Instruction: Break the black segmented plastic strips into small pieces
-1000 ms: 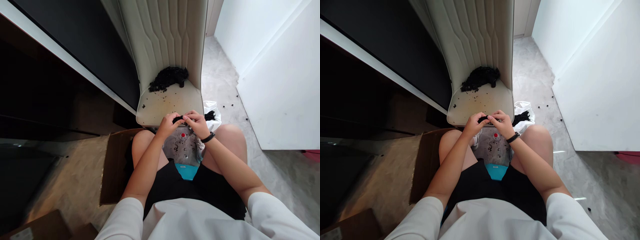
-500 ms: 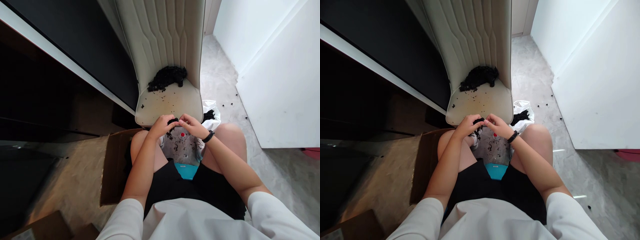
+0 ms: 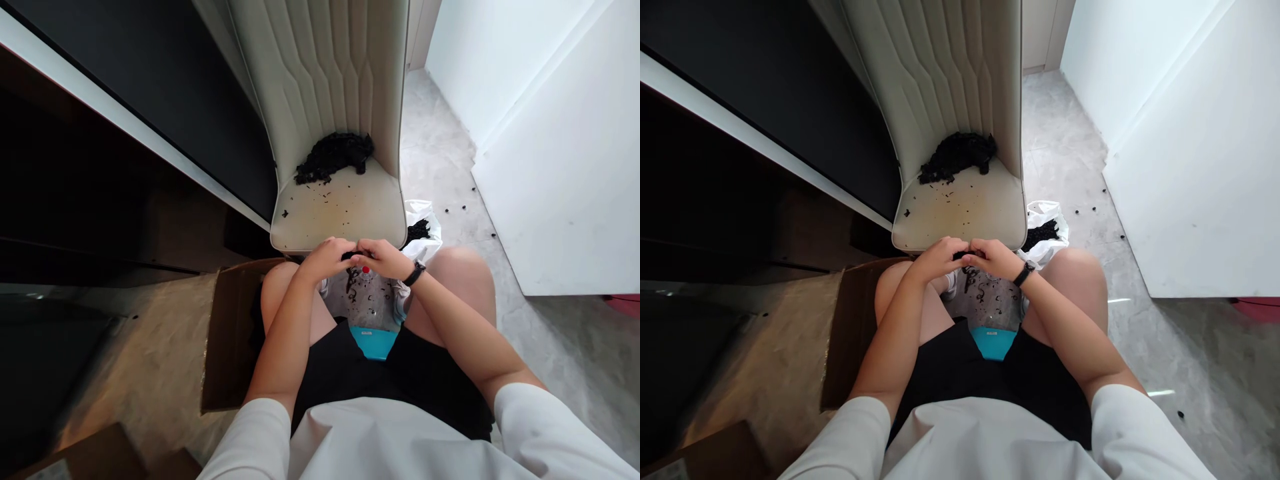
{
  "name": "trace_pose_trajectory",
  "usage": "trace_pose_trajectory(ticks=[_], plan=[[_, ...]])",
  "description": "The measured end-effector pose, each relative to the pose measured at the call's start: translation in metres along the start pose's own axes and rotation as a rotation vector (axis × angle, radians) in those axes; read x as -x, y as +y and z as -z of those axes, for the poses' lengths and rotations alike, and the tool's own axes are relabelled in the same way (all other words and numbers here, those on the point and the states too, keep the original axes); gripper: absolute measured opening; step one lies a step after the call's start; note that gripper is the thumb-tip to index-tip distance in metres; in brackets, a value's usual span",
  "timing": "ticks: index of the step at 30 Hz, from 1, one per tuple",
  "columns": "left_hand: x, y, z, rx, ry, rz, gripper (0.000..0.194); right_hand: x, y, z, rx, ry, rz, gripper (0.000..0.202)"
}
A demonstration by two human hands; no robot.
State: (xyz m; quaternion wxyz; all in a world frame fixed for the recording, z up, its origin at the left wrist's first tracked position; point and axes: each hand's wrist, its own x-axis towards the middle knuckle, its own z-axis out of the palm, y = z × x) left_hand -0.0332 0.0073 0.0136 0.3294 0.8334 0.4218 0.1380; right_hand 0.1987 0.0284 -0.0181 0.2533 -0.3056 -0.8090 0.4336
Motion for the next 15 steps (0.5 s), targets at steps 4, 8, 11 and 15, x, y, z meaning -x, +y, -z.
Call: trace_pose_trajectory(ticks=[4,8,11,15], plan=[[0.01,0.003,0.015,0.173,-0.141,0.028,0.044,0.004,0.002,0.014,-0.032,-0.202,0.035,0.042],[0.022,0.002,0.024,0.216,-0.136,0.059,0.049,0.01,0.009,0.024,-0.017,-0.298,0.043,0.043],[0.025,0.001,0.024,0.213,-0.028,0.058,0.049,0.014,0.009,0.021,-0.011,-0.24,0.024,0.036],[0.02,0.004,0.019,0.213,0.077,0.032,0.047,0.014,0.0,0.008,-0.145,-0.093,-0.019,0.045]])
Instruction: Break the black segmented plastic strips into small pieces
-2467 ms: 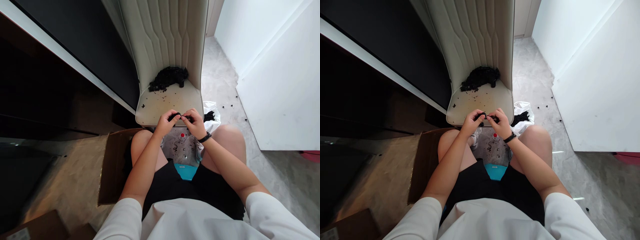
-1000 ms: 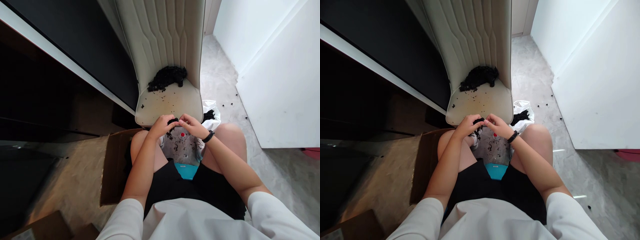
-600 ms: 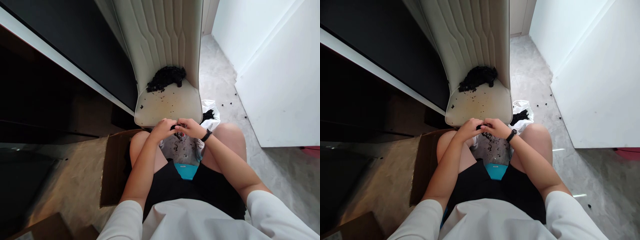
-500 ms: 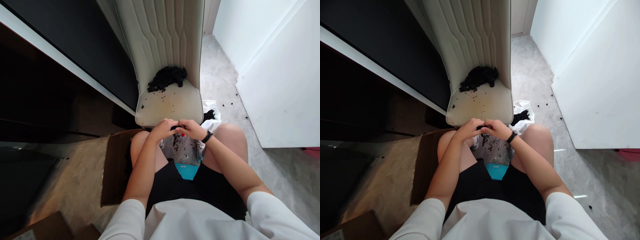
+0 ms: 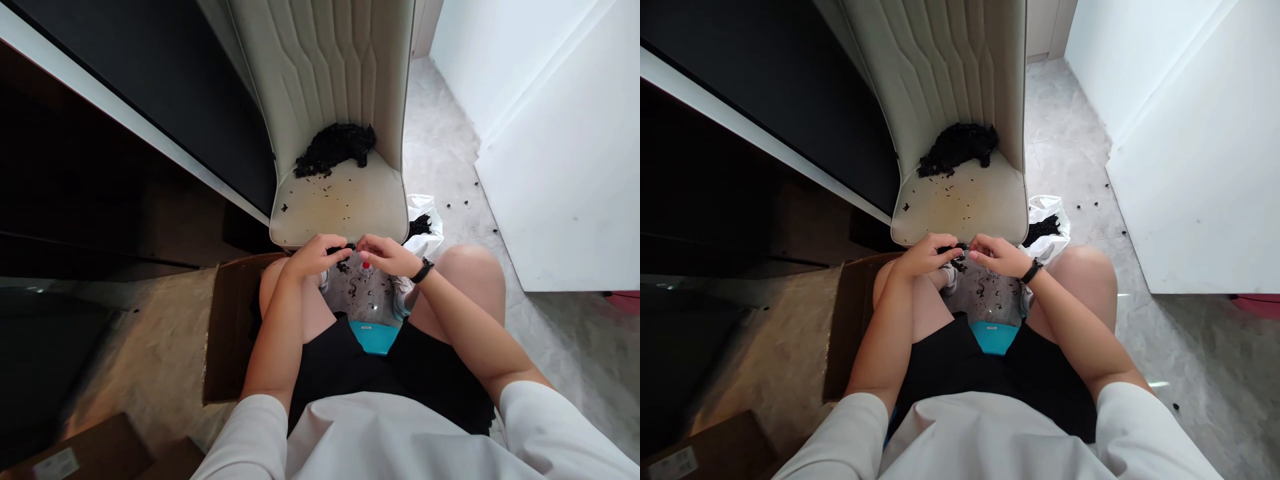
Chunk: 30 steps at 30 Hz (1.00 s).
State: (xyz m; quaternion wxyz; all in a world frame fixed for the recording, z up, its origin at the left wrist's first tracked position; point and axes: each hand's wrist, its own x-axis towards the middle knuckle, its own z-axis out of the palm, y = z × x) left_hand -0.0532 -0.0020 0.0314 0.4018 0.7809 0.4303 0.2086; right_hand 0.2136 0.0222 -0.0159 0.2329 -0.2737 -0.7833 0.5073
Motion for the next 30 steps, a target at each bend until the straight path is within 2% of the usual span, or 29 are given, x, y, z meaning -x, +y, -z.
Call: trace_pose_trajectory(ticks=[4,7,9,12,13,15,17,18,19,21,25,30], plan=[[-0.007,0.002,-0.008,0.058,-0.064,-0.031,0.049,-0.005,-0.01,-0.012,-0.053,0.086,0.046,0.057],[-0.01,0.004,-0.012,0.107,-0.066,-0.063,0.053,-0.007,-0.015,-0.018,-0.148,0.111,0.045,0.061],[-0.01,0.006,-0.014,0.139,-0.064,-0.091,0.056,-0.007,-0.018,-0.02,-0.261,0.093,0.039,0.061],[-0.005,0.005,-0.012,0.176,-0.081,-0.125,0.061,-0.004,-0.018,-0.015,-0.421,0.001,0.051,0.06],[-0.003,0.003,-0.01,0.179,-0.048,-0.126,0.062,-0.002,-0.017,-0.01,-0.454,-0.04,0.059,0.06],[0.002,-0.005,0.0,0.181,0.153,-0.121,0.065,0.003,-0.013,0.005,-0.456,-0.116,0.067,0.061],[0.006,-0.015,0.013,0.184,0.534,-0.114,0.068,0.009,-0.007,0.022,-0.373,-0.135,0.032,0.057],[0.007,-0.021,0.02,0.176,0.694,-0.103,0.069,0.012,-0.005,0.03,-0.317,-0.099,0.0,0.053],[0.007,-0.025,0.025,0.16,0.799,-0.072,0.069,0.014,-0.004,0.036,-0.249,-0.039,-0.022,0.049],[0.005,-0.032,0.032,0.143,0.917,0.001,0.069,0.017,-0.002,0.046,-0.108,0.135,-0.029,0.045],[-0.001,-0.038,0.026,0.198,0.937,0.107,0.069,0.021,-0.004,0.056,0.077,0.451,0.053,0.044],[-0.005,-0.044,0.018,0.286,0.935,0.087,0.061,0.027,0.015,0.083,0.242,0.755,0.021,0.043]])
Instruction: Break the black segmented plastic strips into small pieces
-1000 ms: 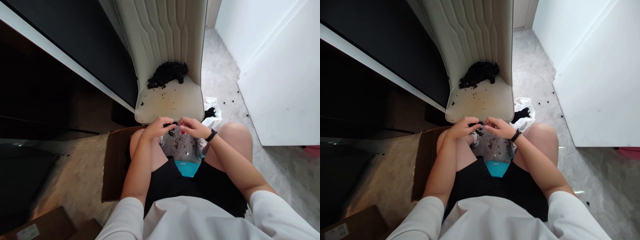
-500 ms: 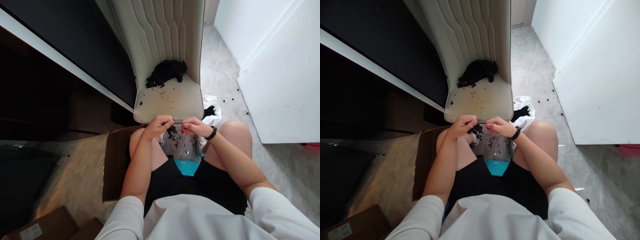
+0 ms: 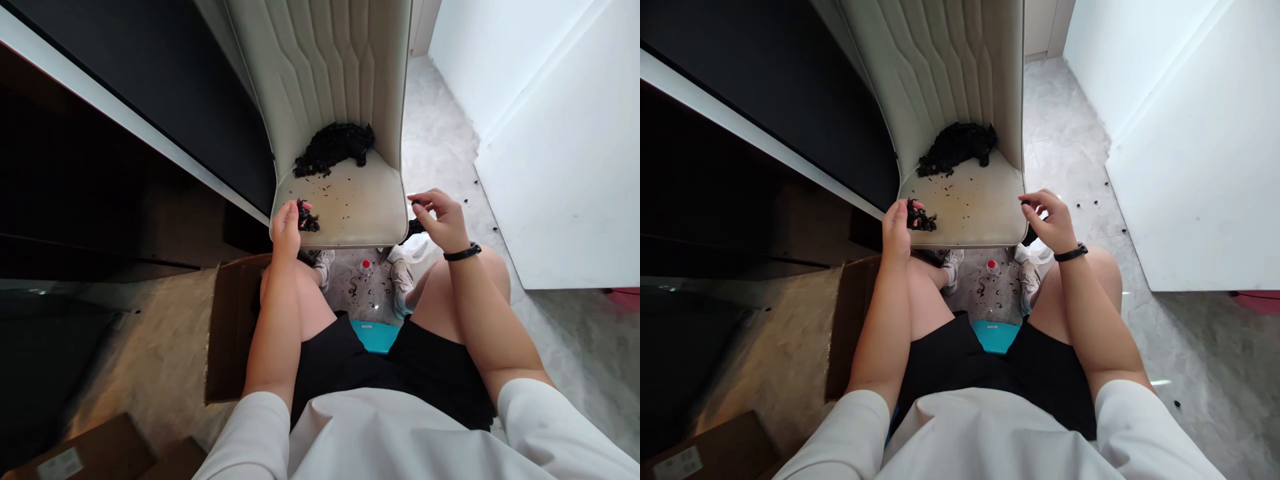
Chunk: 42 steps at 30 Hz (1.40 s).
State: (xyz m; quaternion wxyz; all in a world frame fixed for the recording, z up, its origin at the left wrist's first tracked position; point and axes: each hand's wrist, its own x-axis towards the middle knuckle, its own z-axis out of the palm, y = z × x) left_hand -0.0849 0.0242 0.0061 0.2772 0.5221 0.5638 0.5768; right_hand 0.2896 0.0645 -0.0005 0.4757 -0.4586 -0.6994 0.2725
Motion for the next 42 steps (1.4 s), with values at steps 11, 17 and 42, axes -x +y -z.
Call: trace_pose_trajectory(ticks=[11,17,42], plan=[[0.002,-0.008,-0.003,-0.049,-0.229,-0.075,0.056,-0.003,0.052,0.011,0.162,0.332,-0.247,0.028],[0.014,0.002,-0.019,-0.037,-0.41,-0.069,0.07,0.014,0.017,-0.035,0.072,-0.069,-0.179,0.032],[0.034,0.015,-0.046,-0.052,-0.808,0.062,0.052,0.036,-0.043,-0.101,-0.215,-0.421,-0.06,0.06]])
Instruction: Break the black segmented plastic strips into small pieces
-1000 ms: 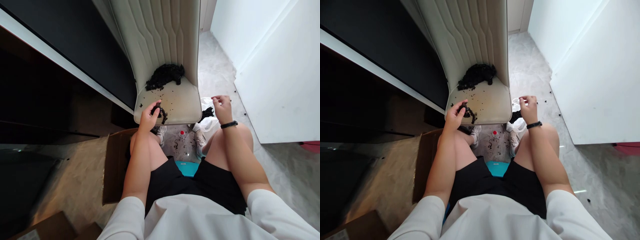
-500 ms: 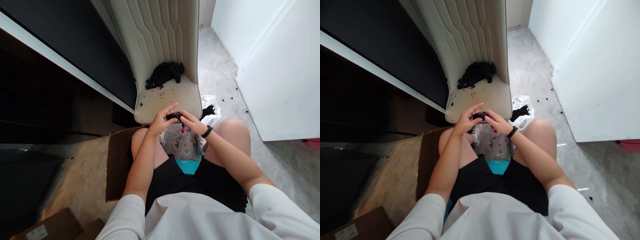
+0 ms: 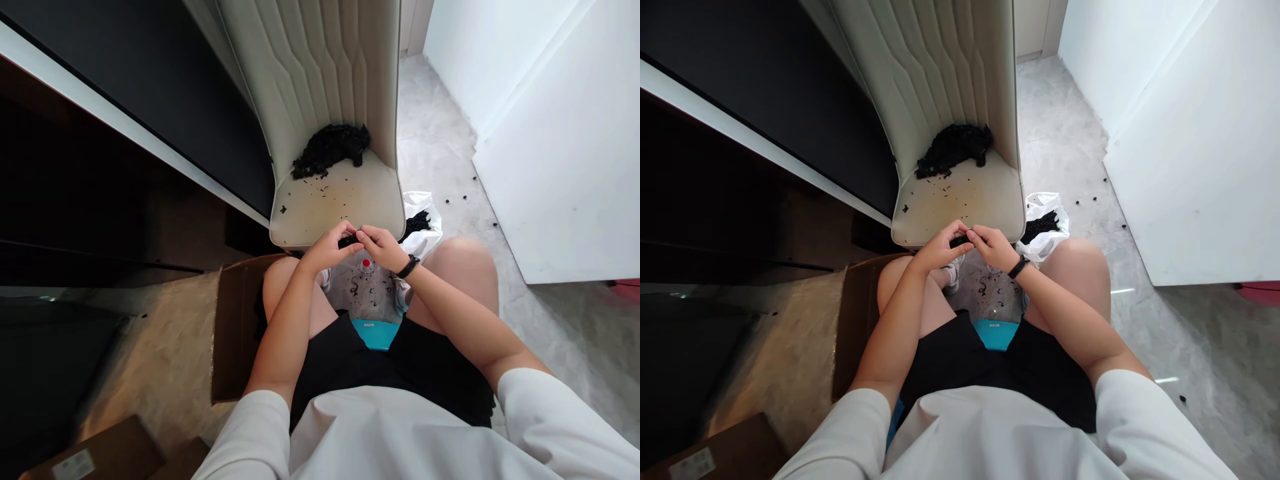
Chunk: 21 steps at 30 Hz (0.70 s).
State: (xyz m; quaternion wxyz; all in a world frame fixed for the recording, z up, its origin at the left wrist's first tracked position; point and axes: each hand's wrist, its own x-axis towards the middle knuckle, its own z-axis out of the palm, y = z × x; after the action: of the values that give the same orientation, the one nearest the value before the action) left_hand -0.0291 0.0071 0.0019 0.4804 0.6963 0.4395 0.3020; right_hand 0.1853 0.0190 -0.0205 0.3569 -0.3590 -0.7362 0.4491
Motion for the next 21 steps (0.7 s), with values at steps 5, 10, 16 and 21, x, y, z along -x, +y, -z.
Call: trace_pose_trajectory(ticks=[5,10,16,21], plan=[[-0.003,0.006,-0.004,-0.055,-0.072,0.016,0.065,0.001,-0.004,-0.001,0.02,0.026,0.029,0.059],[-0.007,0.016,-0.008,0.06,-0.105,-0.013,0.075,0.004,-0.007,-0.008,-0.224,0.058,-0.044,0.065],[-0.005,0.013,-0.005,0.11,-0.126,-0.054,0.077,0.007,-0.018,-0.021,-0.545,0.113,-0.113,0.072],[-0.002,0.005,-0.007,0.216,-0.085,-0.159,0.074,0.006,-0.026,-0.016,-0.549,0.193,-0.052,0.069]])
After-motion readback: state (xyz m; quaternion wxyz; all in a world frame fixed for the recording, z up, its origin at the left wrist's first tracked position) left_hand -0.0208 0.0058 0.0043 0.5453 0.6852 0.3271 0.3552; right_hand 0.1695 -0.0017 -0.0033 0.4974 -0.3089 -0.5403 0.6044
